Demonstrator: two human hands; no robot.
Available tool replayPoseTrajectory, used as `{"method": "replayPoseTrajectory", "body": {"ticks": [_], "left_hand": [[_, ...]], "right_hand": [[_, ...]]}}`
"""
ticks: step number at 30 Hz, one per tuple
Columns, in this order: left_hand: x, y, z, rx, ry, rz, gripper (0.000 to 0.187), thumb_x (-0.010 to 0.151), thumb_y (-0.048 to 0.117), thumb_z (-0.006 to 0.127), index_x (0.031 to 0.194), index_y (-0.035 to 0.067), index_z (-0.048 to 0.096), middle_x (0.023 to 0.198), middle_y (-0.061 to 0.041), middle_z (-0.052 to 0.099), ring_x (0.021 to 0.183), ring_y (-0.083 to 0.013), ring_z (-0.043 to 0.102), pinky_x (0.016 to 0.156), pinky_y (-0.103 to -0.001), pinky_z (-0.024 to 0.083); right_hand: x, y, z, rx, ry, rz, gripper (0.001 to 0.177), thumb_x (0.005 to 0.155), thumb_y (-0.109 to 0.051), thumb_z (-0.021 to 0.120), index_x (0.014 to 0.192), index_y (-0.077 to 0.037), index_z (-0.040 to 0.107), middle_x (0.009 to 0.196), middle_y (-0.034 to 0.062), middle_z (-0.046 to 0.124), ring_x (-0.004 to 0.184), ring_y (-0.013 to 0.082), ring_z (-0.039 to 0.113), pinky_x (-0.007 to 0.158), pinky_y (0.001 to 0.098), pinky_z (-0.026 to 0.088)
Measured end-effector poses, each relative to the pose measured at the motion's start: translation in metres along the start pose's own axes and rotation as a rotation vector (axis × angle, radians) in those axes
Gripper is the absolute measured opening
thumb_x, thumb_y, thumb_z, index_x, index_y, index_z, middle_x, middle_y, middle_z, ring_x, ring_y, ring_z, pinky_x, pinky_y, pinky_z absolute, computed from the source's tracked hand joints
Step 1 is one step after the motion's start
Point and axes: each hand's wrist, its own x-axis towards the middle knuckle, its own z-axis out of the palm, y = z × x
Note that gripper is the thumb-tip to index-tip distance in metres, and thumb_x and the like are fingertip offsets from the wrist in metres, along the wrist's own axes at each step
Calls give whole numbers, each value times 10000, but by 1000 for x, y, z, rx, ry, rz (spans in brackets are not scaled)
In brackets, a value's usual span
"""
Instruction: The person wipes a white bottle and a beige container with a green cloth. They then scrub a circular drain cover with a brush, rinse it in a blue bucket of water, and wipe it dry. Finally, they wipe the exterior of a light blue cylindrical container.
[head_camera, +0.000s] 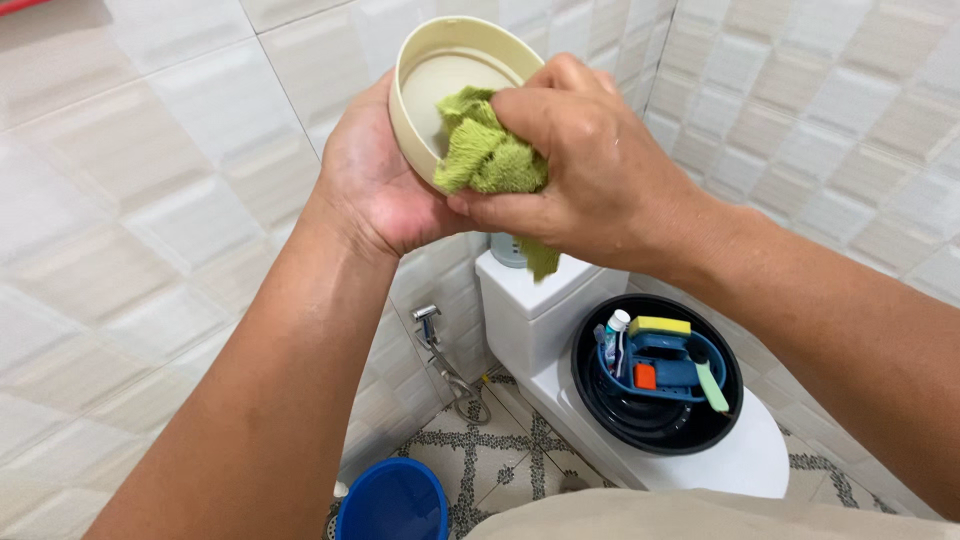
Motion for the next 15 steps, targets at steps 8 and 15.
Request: {"method": "replayPoseTrajectory", "body": {"ticks": [8, 15], "left_hand": [[-28, -43, -24, -51, 697, 202, 748, 974, 665, 325, 1302, 50, 597, 1128, -132, 607, 1063, -249, 570, 1008, -534, 394], [-7, -70, 17, 4, 298, 588, 668, 927, 608, 517, 1245, 25, 588, 1104, -137, 639, 1044, -241, 605, 949, -409, 467]], "right_hand": [[39, 56, -17, 1562, 260, 551, 260, 1002, -215, 668, 1177, -23, 677, 1138, 114, 732, 1044, 219, 733, 1033, 403, 624], [44, 83, 41, 1698, 487, 973, 353, 994, -368, 609, 1191, -77, 654, 1062, 93, 745, 950, 225, 726, 864, 399, 627]]}}
